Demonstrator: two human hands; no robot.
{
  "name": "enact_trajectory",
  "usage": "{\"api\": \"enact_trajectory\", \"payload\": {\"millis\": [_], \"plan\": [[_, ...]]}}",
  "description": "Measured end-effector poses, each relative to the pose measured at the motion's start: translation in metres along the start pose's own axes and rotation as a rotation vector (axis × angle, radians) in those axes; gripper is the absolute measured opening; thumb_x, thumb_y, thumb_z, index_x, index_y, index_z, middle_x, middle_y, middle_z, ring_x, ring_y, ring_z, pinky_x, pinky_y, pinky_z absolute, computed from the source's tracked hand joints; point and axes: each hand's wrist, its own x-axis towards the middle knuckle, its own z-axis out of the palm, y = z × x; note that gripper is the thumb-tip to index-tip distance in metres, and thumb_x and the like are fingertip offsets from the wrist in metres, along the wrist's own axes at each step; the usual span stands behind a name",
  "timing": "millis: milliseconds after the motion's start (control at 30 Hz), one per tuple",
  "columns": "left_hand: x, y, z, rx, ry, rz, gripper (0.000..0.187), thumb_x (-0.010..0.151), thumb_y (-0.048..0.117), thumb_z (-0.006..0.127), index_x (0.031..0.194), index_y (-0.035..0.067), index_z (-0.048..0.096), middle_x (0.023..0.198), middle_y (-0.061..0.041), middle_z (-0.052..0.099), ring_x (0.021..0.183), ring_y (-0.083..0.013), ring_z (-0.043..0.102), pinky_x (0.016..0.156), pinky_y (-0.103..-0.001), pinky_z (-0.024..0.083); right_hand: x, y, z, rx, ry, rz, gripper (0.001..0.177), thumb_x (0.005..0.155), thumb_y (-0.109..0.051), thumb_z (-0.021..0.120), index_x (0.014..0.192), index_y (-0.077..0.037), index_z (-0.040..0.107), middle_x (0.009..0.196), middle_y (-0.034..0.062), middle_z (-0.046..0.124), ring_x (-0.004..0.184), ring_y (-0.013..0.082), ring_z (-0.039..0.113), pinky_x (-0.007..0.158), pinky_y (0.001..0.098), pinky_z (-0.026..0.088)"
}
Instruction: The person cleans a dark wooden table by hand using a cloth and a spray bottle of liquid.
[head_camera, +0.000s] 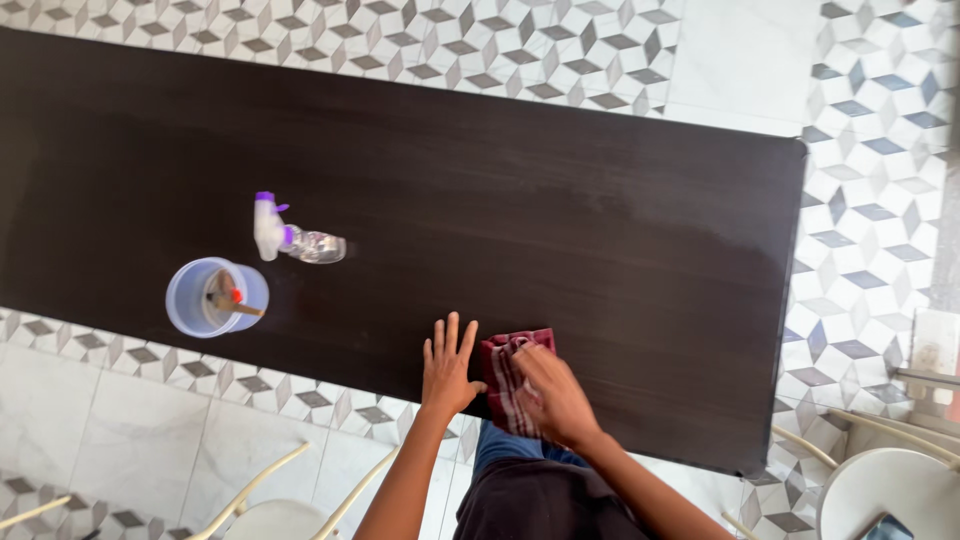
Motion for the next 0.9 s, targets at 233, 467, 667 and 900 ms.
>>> {"api": "enact_trajectory", "payload": {"millis": [233,467,667,900], "plan": [[-0.052,0.084,0.046,-0.242,0.539,0.071,0.081,0.088,0.023,0.060,0.157,-0.002,0.025,0.164,-0.027,0.020,0.154,-0.0432,0.017,0.125,-0.055,0.016,-0.002,0.057,-0.078,-0.492,-0.035,0.314,0.092,0.088,-0.052,0.065,0.157,-0.004,0.028,0.166,0.0194,0.021,0.154,0.0334,0.018,0.123,0.0469,0.018],[-0.040,0.090,0.098,0.004,0.378,0.033,0.092,0.095,0.058,0.054,0.156,-0.002,0.023,0.163,-0.027,0.020,0.151,-0.0423,0.017,0.120,-0.058,0.013,0.004,0.050,-0.085,-0.719,-0.352,0.387,0.116,0.079,-0.070,0.068,0.160,-0.008,0.011,0.168,0.0200,0.004,0.156,0.0334,0.003,0.125,0.0473,0.011],[0.034,0.084,0.069,0.006,0.460,0.077,0.086,0.096,0.055,0.051,0.158,0.001,0.026,0.165,-0.025,0.021,0.153,-0.0420,0.018,0.122,-0.058,0.014,0.007,0.046,-0.088,-0.688,-0.336,0.373,0.114,0.080,-0.066,0.069,0.159,-0.006,0.012,0.167,0.0213,0.005,0.155,0.0345,0.005,0.124,0.0481,0.013],[0.168,0.096,0.003,-0.038,0.530,0.076,0.082,0.099,0.054,0.050,0.159,0.004,0.028,0.164,-0.025,0.026,0.153,-0.0411,0.022,0.123,-0.056,0.016,0.010,0.037,-0.090,-0.683,-0.361,0.403,0.114,0.081,-0.067,0.068,0.158,-0.006,0.011,0.167,0.0210,0.005,0.155,0.0349,0.005,0.124,0.0480,0.012]]}}
